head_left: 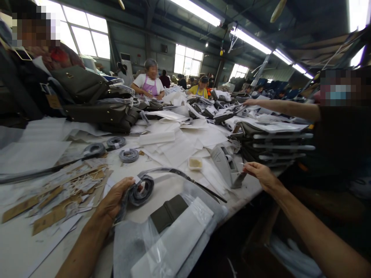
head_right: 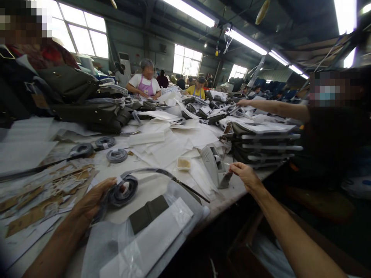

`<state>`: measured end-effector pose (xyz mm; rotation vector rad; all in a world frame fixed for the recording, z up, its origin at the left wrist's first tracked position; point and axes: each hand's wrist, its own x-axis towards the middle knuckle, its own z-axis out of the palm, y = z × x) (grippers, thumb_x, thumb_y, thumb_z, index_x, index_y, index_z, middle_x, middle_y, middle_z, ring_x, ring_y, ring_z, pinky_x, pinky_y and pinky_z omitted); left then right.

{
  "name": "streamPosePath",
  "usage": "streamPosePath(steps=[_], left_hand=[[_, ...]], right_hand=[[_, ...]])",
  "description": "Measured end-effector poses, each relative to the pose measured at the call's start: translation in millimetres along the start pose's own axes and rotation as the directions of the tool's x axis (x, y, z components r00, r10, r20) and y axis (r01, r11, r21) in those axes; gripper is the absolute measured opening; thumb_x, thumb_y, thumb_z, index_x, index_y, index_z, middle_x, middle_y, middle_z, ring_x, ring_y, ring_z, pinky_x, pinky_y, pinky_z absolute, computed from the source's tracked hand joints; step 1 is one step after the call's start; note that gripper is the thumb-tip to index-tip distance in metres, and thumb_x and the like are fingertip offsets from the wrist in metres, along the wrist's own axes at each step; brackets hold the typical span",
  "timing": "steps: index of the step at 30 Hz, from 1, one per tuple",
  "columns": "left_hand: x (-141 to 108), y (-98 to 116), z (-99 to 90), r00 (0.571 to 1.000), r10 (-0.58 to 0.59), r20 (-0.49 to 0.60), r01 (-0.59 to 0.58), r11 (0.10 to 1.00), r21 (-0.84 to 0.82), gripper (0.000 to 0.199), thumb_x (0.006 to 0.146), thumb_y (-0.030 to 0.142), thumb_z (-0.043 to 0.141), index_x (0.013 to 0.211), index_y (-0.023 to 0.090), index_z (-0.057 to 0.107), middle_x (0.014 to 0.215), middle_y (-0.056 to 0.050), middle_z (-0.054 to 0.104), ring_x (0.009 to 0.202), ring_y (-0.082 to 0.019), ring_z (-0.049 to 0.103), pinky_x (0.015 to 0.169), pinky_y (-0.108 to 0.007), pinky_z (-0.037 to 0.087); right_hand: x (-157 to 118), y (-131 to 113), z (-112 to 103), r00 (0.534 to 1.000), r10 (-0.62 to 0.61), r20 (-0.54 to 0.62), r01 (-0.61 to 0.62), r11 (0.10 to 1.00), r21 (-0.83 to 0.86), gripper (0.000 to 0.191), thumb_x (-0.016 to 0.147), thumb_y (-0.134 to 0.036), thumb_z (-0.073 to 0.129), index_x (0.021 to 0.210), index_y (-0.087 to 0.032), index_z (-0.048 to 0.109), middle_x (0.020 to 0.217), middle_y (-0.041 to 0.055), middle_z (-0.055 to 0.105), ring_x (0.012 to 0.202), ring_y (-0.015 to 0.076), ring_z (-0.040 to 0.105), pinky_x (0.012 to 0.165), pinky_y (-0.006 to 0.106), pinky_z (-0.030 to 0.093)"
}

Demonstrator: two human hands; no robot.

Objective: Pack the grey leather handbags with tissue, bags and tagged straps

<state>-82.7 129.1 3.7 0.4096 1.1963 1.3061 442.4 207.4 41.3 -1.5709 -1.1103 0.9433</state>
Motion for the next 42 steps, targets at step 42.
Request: streamPosePath(steps=[42], left_hand=[[-13.9, -16.2, 7.4, 0.949, 0.279, 0.144, -0.297, 0.946, 0.128, 0.03, 0.065, 0.026, 0.068, 0.087, 0.018, 0.049, 0.067, 0.003, 0.056, 0.058, -0.011, 0.054, 0.054, -0.021, 0.039]], right_hand=[[-122.9, -61.4, 319.9, 0.558, -0.537, 0.633, 0.816, 0.492, -0.302, 0.031, 0.082, -0.051, 0.067, 0.081, -0.021, 0.058, 0.062, -0.0005, 0.063, 0.056, 0.0172, 0.058, 0.056, 0.028, 0.038]])
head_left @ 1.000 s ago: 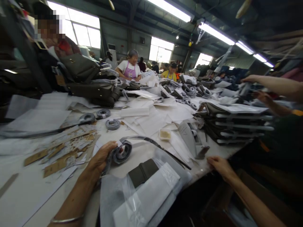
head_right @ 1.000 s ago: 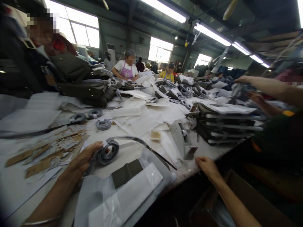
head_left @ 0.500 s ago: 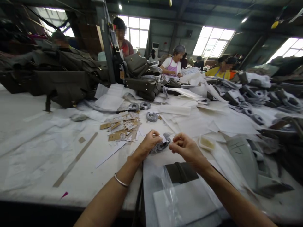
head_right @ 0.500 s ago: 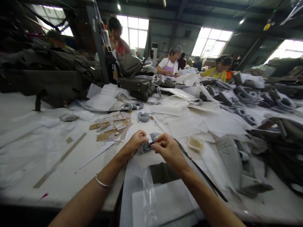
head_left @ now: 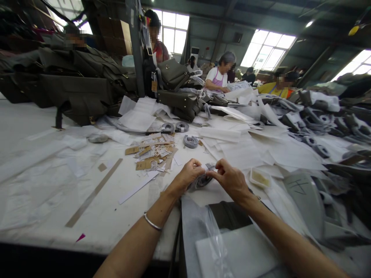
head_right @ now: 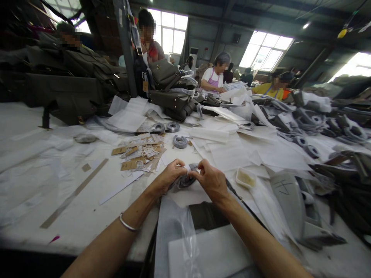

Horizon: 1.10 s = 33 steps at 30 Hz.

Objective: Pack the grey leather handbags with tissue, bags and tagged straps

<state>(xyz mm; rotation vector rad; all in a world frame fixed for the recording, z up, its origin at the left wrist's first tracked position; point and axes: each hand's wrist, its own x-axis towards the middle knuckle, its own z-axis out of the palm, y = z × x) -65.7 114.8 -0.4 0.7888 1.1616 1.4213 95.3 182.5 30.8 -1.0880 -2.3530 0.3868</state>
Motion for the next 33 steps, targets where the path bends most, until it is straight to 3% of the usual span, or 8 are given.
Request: streamPosePath(steps=[5, 11, 15, 19, 23, 29, 31, 33], left_hand=[[0.0, -1.6, 1.0, 0.999, -0.011, 0.032, 0.012, 0.999, -0.042, 0.025, 0.065, 0.023, 0.065, 0.083, 0.02, 0.047, 0.063, 0.005, 0.055, 0.054, -0.011, 0.054, 0.052, -0.021, 0.039], [5.0, -2.4, -10.5, 0.997, -0.01, 0.075, 0.019, 0.994, -0.109, 0.022, 0.068, 0.03, 0.064, 0.078, 0.02, 0.047, 0.061, 0.003, 0.057, 0.053, -0.012, 0.053, 0.053, -0.023, 0.041], [7.7, 4.2, -16.8, 0.997, 0.04, 0.062, -0.032, 0.991, -0.129, 0.026, 0.067, 0.036, 0.066, 0.079, 0.018, 0.053, 0.078, 0.0, 0.061, 0.071, -0.013, 0.056, 0.068, -0.026, 0.046], [14.6, 1.0, -21.0, 1.0, 0.031, -0.006, -0.031, 0.999, -0.039, 0.027, 0.063, 0.029, 0.069, 0.084, 0.015, 0.06, 0.083, -0.004, 0.063, 0.079, -0.016, 0.058, 0.074, -0.028, 0.047], [24.8, -7.9, -31.5, 0.968, 0.065, -0.242, -0.039, 0.993, 0.112, 0.036, 0.066, 0.022, 0.067, 0.1, 0.015, 0.059, 0.103, -0.009, 0.063, 0.093, -0.018, 0.057, 0.078, -0.027, 0.044], [27.4, 0.1, -46.6, 0.943, 0.154, -0.297, -0.065, 0.955, 0.288, 0.032, 0.077, 0.031, 0.061, 0.105, 0.016, 0.06, 0.111, -0.01, 0.063, 0.102, -0.02, 0.058, 0.085, -0.029, 0.045], [26.7, 1.7, -45.6, 0.951, 0.169, -0.261, -0.068, 0.932, 0.356, 0.032, 0.075, 0.033, 0.065, 0.102, 0.015, 0.063, 0.108, -0.01, 0.065, 0.1, -0.021, 0.059, 0.087, -0.031, 0.045], [26.4, -0.1, -41.6, 0.961, 0.173, -0.216, -0.066, 0.901, 0.429, 0.034, 0.071, 0.032, 0.07, 0.099, 0.015, 0.064, 0.105, -0.01, 0.066, 0.098, -0.022, 0.06, 0.089, -0.032, 0.044]], right_hand=[[19.4, 1.4, -17.8, 0.762, -0.632, 0.143, 0.646, 0.724, -0.242, 0.022, 0.089, -0.037, 0.066, 0.104, -0.021, 0.067, 0.103, 0.0082, 0.072, 0.096, 0.0242, 0.062, 0.086, 0.038, 0.041], [33.0, -4.3, -10.4, 0.59, -0.777, 0.221, 0.807, 0.561, -0.182, 0.026, 0.095, -0.022, 0.055, 0.12, -0.019, 0.063, 0.116, 0.0101, 0.069, 0.112, 0.0242, 0.06, 0.107, 0.046, 0.036], [34.8, -9.2, 3.7, 0.603, -0.75, 0.272, 0.796, 0.541, -0.273, 0.039, 0.096, -0.008, 0.039, 0.131, -0.014, 0.053, 0.105, 0.011, 0.069, 0.101, 0.0224, 0.061, 0.107, 0.045, 0.037], [43.3, -10.5, 25.6, 0.715, -0.602, 0.357, 0.7, 0.611, -0.37, 0.035, 0.092, -0.009, 0.045, 0.123, -0.014, 0.058, 0.089, 0.0107, 0.068, 0.089, 0.0258, 0.061, 0.095, 0.044, 0.043], [49.8, -10.2, 29.3, 0.823, -0.43, 0.372, 0.557, 0.743, -0.371, 0.06, 0.081, -0.012, 0.063, 0.138, -0.017, 0.047, 0.116, 0.0141, 0.066, 0.111, 0.0292, 0.057, 0.103, 0.049, 0.036], [7.8, 5.4, -65.4, 0.968, -0.178, 0.176, 0.174, 0.984, 0.04, 0.037, 0.084, -0.036, 0.065, 0.119, -0.023, 0.065, 0.116, 0.0092, 0.068, 0.104, 0.0278, 0.063, 0.09, 0.041, 0.048], [-33.9, 21.3, -103.4, 0.943, 0.087, 0.321, -0.155, 0.969, 0.195, 0.028, 0.084, -0.047, 0.065, 0.093, -0.022, 0.072, 0.088, 0.0071, 0.074, 0.08, 0.0233, 0.067, 0.074, 0.034, 0.051], [-89.6, 38.2, -127.1, 0.748, 0.227, 0.624, -0.475, 0.839, 0.264, 0.037, 0.081, -0.054, 0.066, 0.07, -0.018, 0.069, 0.066, 0.0069, 0.07, 0.062, 0.019, 0.065, 0.061, 0.029, 0.049]])
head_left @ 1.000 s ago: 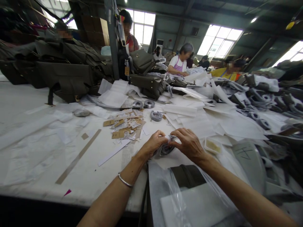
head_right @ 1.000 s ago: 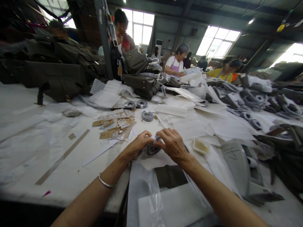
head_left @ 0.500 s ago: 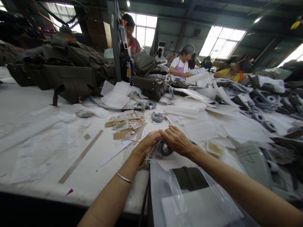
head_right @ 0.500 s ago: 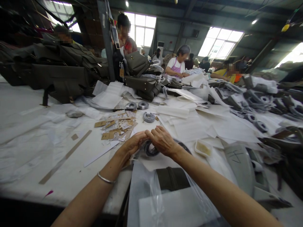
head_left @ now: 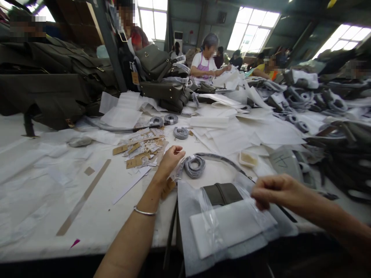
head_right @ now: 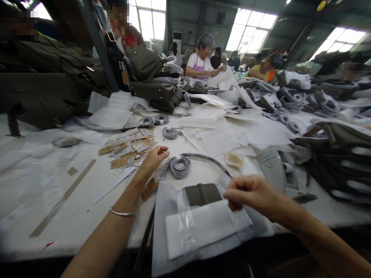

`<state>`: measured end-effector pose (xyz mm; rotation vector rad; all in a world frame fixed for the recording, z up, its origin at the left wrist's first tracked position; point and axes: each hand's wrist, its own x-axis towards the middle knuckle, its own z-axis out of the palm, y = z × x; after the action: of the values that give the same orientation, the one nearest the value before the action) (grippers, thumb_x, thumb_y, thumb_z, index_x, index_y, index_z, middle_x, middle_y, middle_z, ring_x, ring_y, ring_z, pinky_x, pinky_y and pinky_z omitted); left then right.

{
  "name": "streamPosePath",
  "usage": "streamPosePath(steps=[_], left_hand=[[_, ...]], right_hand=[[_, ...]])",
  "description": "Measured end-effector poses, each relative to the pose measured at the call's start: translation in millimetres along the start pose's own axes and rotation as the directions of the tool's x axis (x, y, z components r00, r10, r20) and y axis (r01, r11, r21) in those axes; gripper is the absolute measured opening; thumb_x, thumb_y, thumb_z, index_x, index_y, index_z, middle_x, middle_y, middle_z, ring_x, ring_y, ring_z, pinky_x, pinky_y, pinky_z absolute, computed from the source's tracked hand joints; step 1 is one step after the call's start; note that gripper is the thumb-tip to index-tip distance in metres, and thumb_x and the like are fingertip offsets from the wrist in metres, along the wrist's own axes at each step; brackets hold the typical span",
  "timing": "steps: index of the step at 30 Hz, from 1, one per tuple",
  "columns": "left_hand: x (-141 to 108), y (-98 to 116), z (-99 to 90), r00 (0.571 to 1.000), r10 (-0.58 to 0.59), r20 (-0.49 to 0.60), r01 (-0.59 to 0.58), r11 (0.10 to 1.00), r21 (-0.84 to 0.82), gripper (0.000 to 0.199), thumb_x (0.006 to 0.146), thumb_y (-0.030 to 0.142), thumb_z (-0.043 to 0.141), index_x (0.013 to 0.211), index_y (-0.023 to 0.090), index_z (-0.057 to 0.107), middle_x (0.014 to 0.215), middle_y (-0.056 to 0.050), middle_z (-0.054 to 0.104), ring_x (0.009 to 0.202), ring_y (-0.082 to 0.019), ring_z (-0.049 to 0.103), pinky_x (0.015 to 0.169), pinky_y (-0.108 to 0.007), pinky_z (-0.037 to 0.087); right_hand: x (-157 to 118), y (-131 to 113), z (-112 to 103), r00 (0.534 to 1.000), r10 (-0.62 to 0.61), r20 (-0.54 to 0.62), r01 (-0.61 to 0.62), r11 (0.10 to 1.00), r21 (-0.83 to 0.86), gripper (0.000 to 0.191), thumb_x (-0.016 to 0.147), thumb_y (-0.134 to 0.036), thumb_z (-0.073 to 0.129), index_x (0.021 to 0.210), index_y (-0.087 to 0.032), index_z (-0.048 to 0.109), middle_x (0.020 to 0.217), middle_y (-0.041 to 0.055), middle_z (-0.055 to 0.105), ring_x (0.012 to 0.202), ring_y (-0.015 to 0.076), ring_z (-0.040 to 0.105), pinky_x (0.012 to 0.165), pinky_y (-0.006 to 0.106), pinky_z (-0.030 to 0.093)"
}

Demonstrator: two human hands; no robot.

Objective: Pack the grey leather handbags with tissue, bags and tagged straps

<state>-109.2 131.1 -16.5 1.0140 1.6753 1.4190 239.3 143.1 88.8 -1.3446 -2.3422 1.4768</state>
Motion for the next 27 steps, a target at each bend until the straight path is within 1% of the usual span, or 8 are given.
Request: streamPosePath(steps=[2, 5, 9, 11, 13, 20, 25, 27], left_hand=[[-2.5, -1.1, 6.7, 0.999, 0.019, 0.043, -0.022, 0.997, 0.078, 0.037, 0.066, 0.031, 0.075, 0.098, 0.016, 0.065, 0.103, -0.01, 0.067, 0.096, -0.024, 0.06, 0.089, -0.033, 0.044], [-7.4, -1.1, 16.3, 0.995, 0.052, 0.09, -0.068, 0.981, 0.182, 0.039, 0.059, 0.028, 0.08, 0.094, 0.018, 0.067, 0.103, -0.009, 0.067, 0.099, -0.026, 0.06, 0.093, -0.034, 0.042], [-11.9, 6.2, 21.9, 0.989, 0.09, 0.119, -0.12, 0.955, 0.273, 0.04, 0.053, 0.027, 0.081, 0.09, 0.02, 0.066, 0.1, -0.008, 0.067, 0.104, -0.029, 0.058, 0.096, -0.034, 0.04], [-10.4, 10.6, 23.1, 0.986, 0.103, 0.133, -0.14, 0.942, 0.306, 0.037, 0.053, 0.031, 0.081, 0.084, 0.02, 0.066, 0.093, -0.008, 0.067, 0.103, -0.031, 0.059, 0.092, -0.034, 0.041], [-6.9, 14.0, 25.5, 0.982, 0.114, 0.152, -0.162, 0.922, 0.352, 0.034, 0.052, 0.032, 0.08, 0.08, 0.021, 0.065, 0.088, -0.007, 0.066, 0.102, -0.032, 0.059, 0.087, -0.032, 0.042], [-11.9, 28.4, 33.2, 0.986, 0.03, 0.163, -0.138, 0.693, 0.708, 0.017, 0.067, 0.029, 0.065, 0.081, 0.019, 0.064, 0.079, -0.007, 0.067, 0.086, -0.028, 0.064, 0.071, -0.03, 0.041], [-29.4, 44.9, 17.6, 0.959, 0.209, 0.19, -0.266, 0.438, 0.859, 0.023, 0.076, 0.029, 0.053, 0.094, 0.018, 0.064, 0.1, -0.01, 0.07, 0.094, -0.026, 0.065, 0.075, -0.03, 0.042], [-34.2, 54.6, 10.5, 0.945, 0.263, 0.192, -0.291, 0.413, 0.863, 0.023, 0.077, 0.032, 0.052, 0.093, 0.019, 0.064, 0.097, -0.009, 0.07, 0.093, -0.025, 0.065, 0.075, -0.029, 0.043]], right_hand=[[-45.2, 38.8, 19.6, 0.942, 0.221, 0.25, -0.271, 0.944, 0.186, 0.041, 0.075, -0.056, 0.072, 0.067, -0.016, 0.066, 0.058, 0.0062, 0.067, 0.05, 0.015, 0.061, 0.049, 0.024, 0.044], [-85.3, 81.9, 71.1, 0.875, 0.38, 0.3, -0.48, 0.764, 0.431, 0.05, 0.066, -0.064, 0.075, 0.079, -0.016, 0.067, 0.063, 0.0072, 0.069, 0.049, 0.0148, 0.062, 0.046, 0.022, 0.044], [-90.3, 80.9, 119.5, 0.926, 0.353, 0.137, -0.287, 0.419, 0.861, 0.081, 0.058, -0.071, 0.077, 0.119, -0.021, 0.059, 0.114, 0.0137, 0.068, 0.099, 0.0269, 0.068, 0.079, 0.037, 0.056], [-83.8, 65.1, 124.1, 0.944, 0.286, 0.166, -0.233, 0.22, 0.947, 0.087, 0.056, -0.074, 0.076, 0.121, -0.018, 0.058, 0.126, 0.0171, 0.062, 0.112, 0.0307, 0.063, 0.093, 0.045, 0.051], [-76.9, 51.3, 123.6, 0.958, 0.236, 0.162, -0.192, 0.108, 0.976, 0.084, 0.056, -0.071, 0.079, 0.117, -0.016, 0.06, 0.124, 0.0171, 0.064, 0.113, 0.0301, 0.062, 0.098, 0.044, 0.047], [-49.8, 55.3, 145.8, 0.895, 0.439, 0.081, -0.077, -0.027, 0.997, 0.061, 0.065, -0.06, 0.078, 0.1, -0.013, 0.062, 0.094, 0.0129, 0.071, 0.096, 0.0266, 0.068, 0.079, 0.033, 0.054], [-50.2, 69.9, 158.0, 0.91, 0.414, -0.013, 0.016, -0.004, 1.0, 0.057, 0.065, -0.06, 0.078, 0.1, -0.017, 0.064, 0.092, 0.0094, 0.073, 0.088, 0.0247, 0.07, 0.073, 0.031, 0.055], [-59.6, 68.2, 154.9, 0.917, 0.395, -0.058, 0.061, 0.007, 0.998, 0.059, 0.064, -0.061, 0.078, 0.1, -0.016, 0.065, 0.092, 0.0094, 0.074, 0.085, 0.0249, 0.07, 0.069, 0.031, 0.055]])
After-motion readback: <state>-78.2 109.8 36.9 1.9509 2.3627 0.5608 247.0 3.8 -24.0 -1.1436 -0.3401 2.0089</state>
